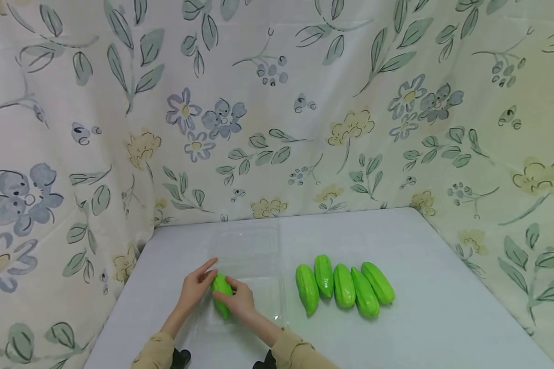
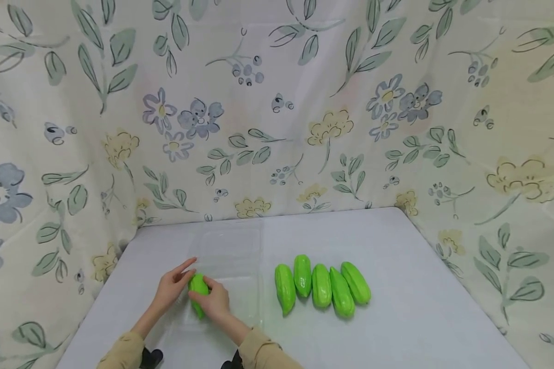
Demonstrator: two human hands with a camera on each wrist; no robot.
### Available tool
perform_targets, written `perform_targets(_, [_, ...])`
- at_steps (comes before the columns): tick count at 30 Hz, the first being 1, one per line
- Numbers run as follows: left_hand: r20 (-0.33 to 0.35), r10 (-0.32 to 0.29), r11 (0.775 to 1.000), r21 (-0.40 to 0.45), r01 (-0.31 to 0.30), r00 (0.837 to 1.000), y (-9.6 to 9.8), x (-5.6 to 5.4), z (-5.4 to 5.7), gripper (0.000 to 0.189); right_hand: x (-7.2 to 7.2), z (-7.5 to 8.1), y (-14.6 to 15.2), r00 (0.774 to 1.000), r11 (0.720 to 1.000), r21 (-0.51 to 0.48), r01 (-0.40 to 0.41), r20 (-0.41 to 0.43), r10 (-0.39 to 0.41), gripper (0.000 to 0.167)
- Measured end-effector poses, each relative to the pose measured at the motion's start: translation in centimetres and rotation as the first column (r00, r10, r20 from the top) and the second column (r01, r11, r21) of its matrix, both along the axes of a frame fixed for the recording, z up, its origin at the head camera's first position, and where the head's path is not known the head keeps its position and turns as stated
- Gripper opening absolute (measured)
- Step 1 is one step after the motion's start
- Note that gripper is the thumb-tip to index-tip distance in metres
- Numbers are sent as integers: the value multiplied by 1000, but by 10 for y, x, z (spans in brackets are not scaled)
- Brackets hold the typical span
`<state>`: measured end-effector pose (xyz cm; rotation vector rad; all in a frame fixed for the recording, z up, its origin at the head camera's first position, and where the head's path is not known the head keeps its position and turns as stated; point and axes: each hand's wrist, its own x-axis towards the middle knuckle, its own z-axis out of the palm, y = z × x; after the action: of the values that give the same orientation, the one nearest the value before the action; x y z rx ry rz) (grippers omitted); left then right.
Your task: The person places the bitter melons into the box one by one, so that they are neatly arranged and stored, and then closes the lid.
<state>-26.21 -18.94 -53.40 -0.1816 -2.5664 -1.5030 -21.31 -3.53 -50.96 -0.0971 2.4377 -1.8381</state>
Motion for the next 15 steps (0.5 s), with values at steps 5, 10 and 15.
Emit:
perform_targets(5, [8, 9, 1000, 4, -9, 1000, 0, 1, 1, 42, 0, 0, 3, 997, 997, -36, -71, 15, 71, 61])
perform_targets(10, [26, 4, 1000, 7, -4, 1000, 0, 0, 2, 42, 0, 0, 7, 986, 986, -84, -146, 75, 152, 64])
perform_targets(15, [44, 14, 1000, -4, -14, 999, 1, -1, 2, 41, 0, 1, 12, 972, 971, -122, -203, 95, 215, 65])
